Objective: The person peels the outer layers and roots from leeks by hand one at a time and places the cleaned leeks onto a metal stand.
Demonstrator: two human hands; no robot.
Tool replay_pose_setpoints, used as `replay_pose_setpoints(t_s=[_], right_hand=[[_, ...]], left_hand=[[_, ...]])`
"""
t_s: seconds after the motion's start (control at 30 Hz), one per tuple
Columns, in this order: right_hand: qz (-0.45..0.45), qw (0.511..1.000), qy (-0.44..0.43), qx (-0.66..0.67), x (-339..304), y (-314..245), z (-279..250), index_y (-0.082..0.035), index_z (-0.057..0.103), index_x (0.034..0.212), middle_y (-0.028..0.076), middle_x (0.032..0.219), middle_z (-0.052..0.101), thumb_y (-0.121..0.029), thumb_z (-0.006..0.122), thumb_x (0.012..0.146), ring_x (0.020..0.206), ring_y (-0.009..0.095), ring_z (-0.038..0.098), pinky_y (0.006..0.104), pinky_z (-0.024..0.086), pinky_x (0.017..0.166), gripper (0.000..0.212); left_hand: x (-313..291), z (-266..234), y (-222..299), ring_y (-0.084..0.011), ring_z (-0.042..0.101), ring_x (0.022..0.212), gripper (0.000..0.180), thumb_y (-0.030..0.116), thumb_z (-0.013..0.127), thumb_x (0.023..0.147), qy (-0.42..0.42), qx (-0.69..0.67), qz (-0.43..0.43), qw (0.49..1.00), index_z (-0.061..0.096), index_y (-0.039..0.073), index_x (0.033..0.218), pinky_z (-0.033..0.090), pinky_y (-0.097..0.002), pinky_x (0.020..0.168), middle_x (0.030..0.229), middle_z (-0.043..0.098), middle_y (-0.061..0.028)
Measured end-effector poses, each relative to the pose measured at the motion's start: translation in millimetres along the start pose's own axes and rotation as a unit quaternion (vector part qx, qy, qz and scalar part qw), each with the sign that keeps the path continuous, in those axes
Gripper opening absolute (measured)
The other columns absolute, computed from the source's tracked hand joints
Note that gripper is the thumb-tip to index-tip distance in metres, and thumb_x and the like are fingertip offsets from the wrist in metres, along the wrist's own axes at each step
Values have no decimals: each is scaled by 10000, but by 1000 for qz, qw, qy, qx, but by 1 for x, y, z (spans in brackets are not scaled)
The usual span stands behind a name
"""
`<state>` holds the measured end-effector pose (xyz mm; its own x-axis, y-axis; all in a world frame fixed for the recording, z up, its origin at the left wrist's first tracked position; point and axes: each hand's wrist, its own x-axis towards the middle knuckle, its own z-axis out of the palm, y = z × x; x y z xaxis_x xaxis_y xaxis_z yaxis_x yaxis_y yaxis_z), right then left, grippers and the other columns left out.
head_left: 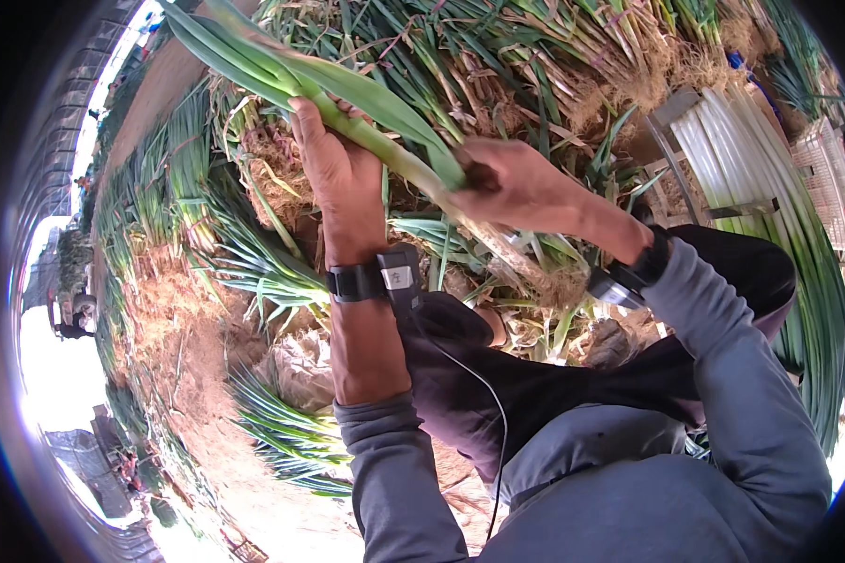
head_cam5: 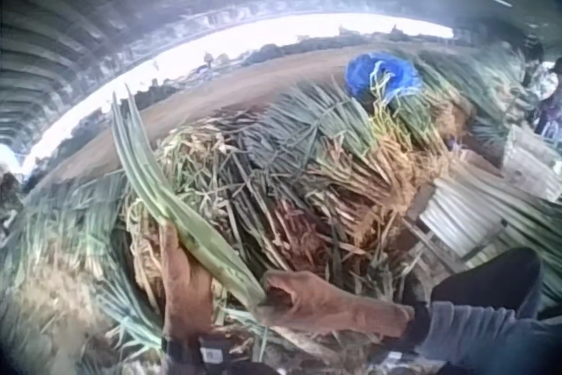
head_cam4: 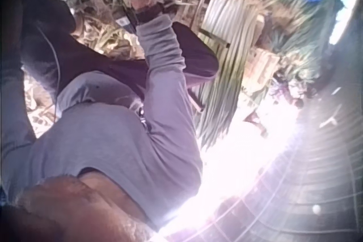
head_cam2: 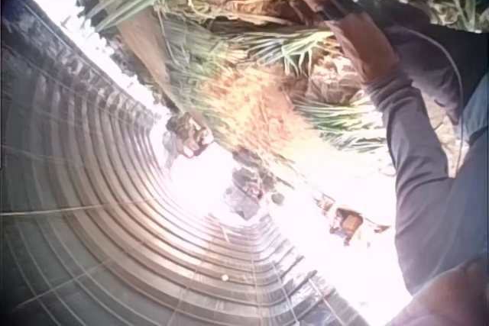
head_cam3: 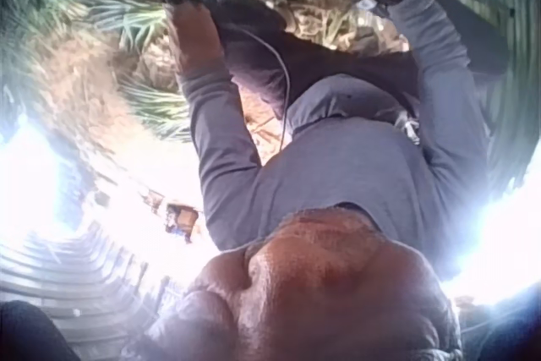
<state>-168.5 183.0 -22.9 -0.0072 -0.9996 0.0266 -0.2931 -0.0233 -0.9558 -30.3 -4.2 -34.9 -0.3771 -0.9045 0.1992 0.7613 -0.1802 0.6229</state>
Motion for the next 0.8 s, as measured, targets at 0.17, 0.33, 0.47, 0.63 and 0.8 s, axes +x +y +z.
replay_pose_setpoints(t_s=[0.17, 0.33, 0.47, 0.63, 0.8], right_hand=[[108, 978, -101, -149, -68, 101, -10, 14, 622, 1109, 203, 891, 658, -273, 607, 978, 735, 224, 669, 385, 562, 695, 316], [195, 851, -320, -368, -124, 232, -22, -17, 668, 1049, 197, 971, 687, -221, 602, 947, 880, 323, 683, 455, 540, 857, 238], [6, 991, 77, -113, -35, 101, -4, -10, 661, 1218, 161, 1102, 717, -209, 603, 998, 966, 290, 703, 388, 551, 885, 302], [-143, 980, 84, 112, 60, 14, 0, -19, 618, 1280, 121, 1154, 711, -236, 691, 958, 1054, 183, 681, 311, 553, 922, 395], [-183, 978, 101, -4, 71, -1, 2, -10, 643, 1118, 66, 997, 721, -207, 801, 860, 941, 138, 686, 291, 557, 865, 361]], left_hand=[[11, -15, 35, -180, 512, 791, 331, 308, 598, 1019, 17, 21, 63, 998, 498, 66, 1221, 491, -311, 723, 944, 535, -64], [23, -29, 47, -158, 512, 832, 322, 297, 617, 1011, 41, 59, 69, 995, 513, 72, 1217, 491, -345, 758, 957, 534, -44], [1, -9, 35, -175, 554, 837, 317, 280, 653, 992, 45, 38, 29, 998, 560, 40, 1177, 513, -377, 846, 960, 564, -57], [-14, 21, 1, -236, 670, 950, 346, 325, 654, 986, 50, 46, -24, 997, 612, 10, 1125, 551, -356, 867, 996, 657, -94], [-21, 21, -8, -226, 643, 930, 356, 361, 631, 998, 34, 52, -49, 997, 618, 15, 1079, 548, -361, 854, 980, 643, -102]])
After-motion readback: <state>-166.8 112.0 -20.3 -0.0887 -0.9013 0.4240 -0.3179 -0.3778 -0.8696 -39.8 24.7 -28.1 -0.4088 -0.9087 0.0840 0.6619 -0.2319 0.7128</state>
